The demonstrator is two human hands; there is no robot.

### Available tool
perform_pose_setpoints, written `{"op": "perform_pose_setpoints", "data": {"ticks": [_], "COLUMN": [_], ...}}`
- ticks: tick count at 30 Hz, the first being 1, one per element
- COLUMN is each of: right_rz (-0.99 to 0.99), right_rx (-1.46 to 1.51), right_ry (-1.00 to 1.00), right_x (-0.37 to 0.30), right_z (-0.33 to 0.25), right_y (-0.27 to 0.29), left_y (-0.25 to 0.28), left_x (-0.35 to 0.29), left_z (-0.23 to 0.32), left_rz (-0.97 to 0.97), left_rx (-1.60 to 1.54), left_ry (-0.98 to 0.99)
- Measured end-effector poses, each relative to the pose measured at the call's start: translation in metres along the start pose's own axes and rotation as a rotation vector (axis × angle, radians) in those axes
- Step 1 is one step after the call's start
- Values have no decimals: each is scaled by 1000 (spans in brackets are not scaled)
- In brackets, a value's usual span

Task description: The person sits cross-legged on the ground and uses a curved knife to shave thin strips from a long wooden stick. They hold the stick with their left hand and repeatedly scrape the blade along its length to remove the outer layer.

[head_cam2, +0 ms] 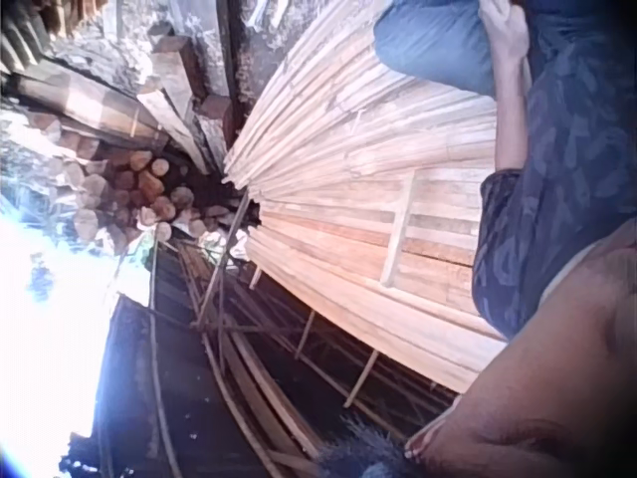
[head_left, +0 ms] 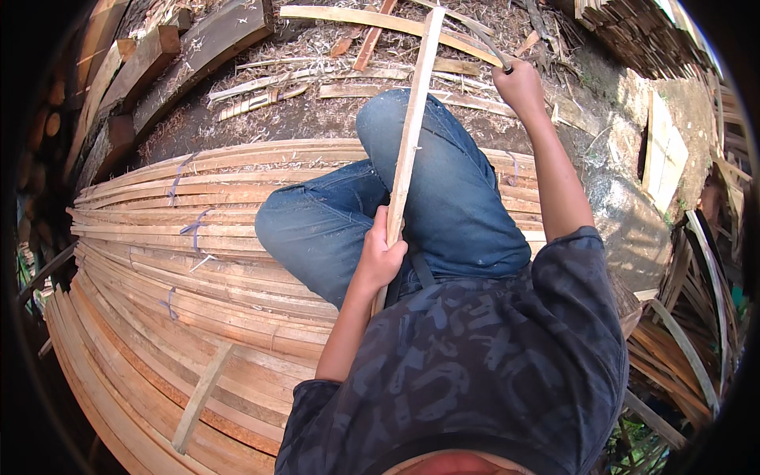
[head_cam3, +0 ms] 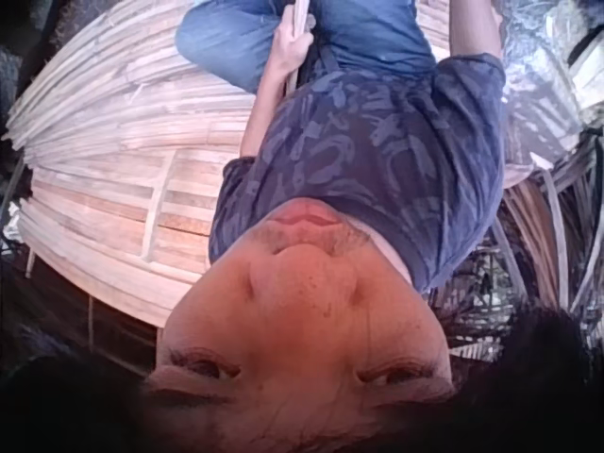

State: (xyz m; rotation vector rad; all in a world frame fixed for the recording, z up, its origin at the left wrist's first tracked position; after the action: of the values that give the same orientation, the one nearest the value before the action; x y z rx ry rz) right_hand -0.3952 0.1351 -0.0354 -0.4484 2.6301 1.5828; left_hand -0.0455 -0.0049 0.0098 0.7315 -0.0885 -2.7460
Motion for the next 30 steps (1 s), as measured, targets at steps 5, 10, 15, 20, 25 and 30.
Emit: {"op": "perform_pose_setpoints", "data": {"ticks": [5,10,15,20,25,30], "right_rz": [-37,23,32,193,169,208], "right_rx": [-4,-230,-346,-281,-327,-268], "right_ry": [168,411,481,443,262,315], "right_x": [-74,-82,-46,-3,18,-10], "right_z": [-42,-81,-75,-77,-72,-72], "right_y": [14,16,15,15,16,5], "left_y": [-3,-2,-5,-3,-5,-4], "left_x": [-1,-2,-1,8,4,8], "left_z": [0,5,11,19,18,16], "left_rz": [-55,-59,32,68,97,108], "left_rx": [-73,-63,64,65,66,83], "left_ry": [21,57,6,-3,-26,-41]}}
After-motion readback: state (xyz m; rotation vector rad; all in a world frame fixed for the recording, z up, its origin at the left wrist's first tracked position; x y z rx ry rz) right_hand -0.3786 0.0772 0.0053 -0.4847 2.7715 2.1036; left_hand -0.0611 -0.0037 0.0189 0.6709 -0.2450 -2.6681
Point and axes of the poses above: each hand's wrist, its own x-axis towards the middle knuckle, its own y-axis out of the back of the hand, z = x × y, the point moved 4 cm from there along x, towards the middle knuckle
